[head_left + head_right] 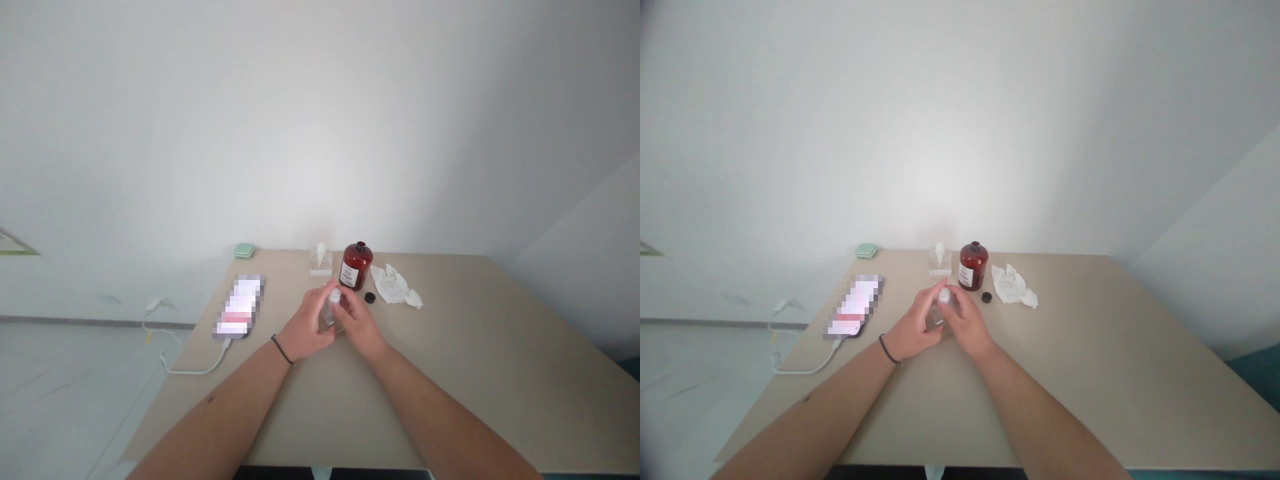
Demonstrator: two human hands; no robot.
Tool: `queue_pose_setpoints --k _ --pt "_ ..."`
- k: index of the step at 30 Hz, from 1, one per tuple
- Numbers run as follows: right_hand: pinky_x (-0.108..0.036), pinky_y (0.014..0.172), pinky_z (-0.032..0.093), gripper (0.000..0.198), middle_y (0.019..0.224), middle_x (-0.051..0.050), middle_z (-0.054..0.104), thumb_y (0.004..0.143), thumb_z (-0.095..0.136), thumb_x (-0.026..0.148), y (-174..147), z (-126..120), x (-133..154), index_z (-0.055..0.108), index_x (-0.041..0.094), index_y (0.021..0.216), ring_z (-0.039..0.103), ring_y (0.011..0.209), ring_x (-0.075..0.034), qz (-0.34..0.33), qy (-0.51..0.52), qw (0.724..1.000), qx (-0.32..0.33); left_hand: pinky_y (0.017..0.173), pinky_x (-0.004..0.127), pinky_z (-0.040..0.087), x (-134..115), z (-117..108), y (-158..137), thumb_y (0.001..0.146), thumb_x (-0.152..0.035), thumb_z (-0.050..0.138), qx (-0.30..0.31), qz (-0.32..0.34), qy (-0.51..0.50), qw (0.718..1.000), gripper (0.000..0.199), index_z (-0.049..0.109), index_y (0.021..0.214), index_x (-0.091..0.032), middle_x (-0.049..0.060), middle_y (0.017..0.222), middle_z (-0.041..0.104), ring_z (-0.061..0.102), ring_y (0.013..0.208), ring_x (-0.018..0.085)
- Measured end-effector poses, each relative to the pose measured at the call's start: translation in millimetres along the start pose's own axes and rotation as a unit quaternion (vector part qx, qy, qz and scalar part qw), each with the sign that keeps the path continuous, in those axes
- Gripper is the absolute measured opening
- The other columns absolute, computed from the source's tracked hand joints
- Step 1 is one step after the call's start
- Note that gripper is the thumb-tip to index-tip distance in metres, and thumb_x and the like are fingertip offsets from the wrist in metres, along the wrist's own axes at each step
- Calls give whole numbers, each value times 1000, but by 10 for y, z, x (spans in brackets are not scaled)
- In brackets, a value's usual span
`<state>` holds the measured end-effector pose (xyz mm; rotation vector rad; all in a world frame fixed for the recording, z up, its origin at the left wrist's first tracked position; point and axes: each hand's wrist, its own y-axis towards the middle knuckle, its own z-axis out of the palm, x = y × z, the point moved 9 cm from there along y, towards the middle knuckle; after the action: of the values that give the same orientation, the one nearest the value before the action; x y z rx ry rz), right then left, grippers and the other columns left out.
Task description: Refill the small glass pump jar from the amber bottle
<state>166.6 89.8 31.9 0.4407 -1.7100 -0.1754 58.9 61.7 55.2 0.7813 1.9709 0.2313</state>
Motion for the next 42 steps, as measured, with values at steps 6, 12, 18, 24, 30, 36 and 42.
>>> queue_pose_setpoints --k 6,12,18,24,30,36,42 --pt "-46 103 45 38 124 -10 64 94 51 43 -11 22 54 56 23 125 59 115 -26 -23 -42 999 6 116 53 32 -16 -2 4 72 -4 60 -4 7 4 1000 94 19 153 -26 13 144 42 38 135 31" --pt "-45 105 42 37 124 -10 64 97 43 43 -21 -2 107 56 22 124 58 117 -25 -35 -46 998 -1 116 52 32 -3 -13 -9 72 -5 60 -8 -4 -1 1000 94 18 154 -25 13 145 41 37 137 31" --pt "-44 101 46 41 123 -10 64 90 56 45 -13 4 40 55 22 123 61 113 -26 -3 -17 1000 2 116 53 32 -19 -2 3 72 -5 59 -2 2 -2 1000 94 19 153 -26 13 144 42 37 136 31" --pt "-43 106 42 36 122 -9 65 98 41 44 -16 -36 87 59 23 120 58 117 -24 -12 -17 1000 -16 115 53 33 -8 -13 -2 72 -6 60 -3 -6 0 1000 93 19 153 -26 13 144 41 38 136 31" --pt "-45 100 46 42 122 -9 65 90 56 48 -11 -2 37 56 23 124 61 113 -26 2 -1 1000 0 116 53 32 -9 -6 -1 72 -5 59 -1 -3 1 1000 93 19 153 -26 13 146 41 36 137 31" --pt "-43 102 45 36 120 -8 65 94 48 47 -8 -31 58 58 23 120 60 114 -24 -4 -1 1000 -13 116 54 32 -20 -9 4 72 -5 60 -4 -5 0 1000 93 20 153 -26 13 145 41 38 136 32" --pt "-44 101 45 35 120 -9 65 94 49 44 -13 -20 53 57 23 121 61 111 -24 -1 -5 1000 -13 116 54 32 -7 -10 7 71 -5 60 -6 -8 0 1000 93 20 153 -24 14 145 41 38 136 32"
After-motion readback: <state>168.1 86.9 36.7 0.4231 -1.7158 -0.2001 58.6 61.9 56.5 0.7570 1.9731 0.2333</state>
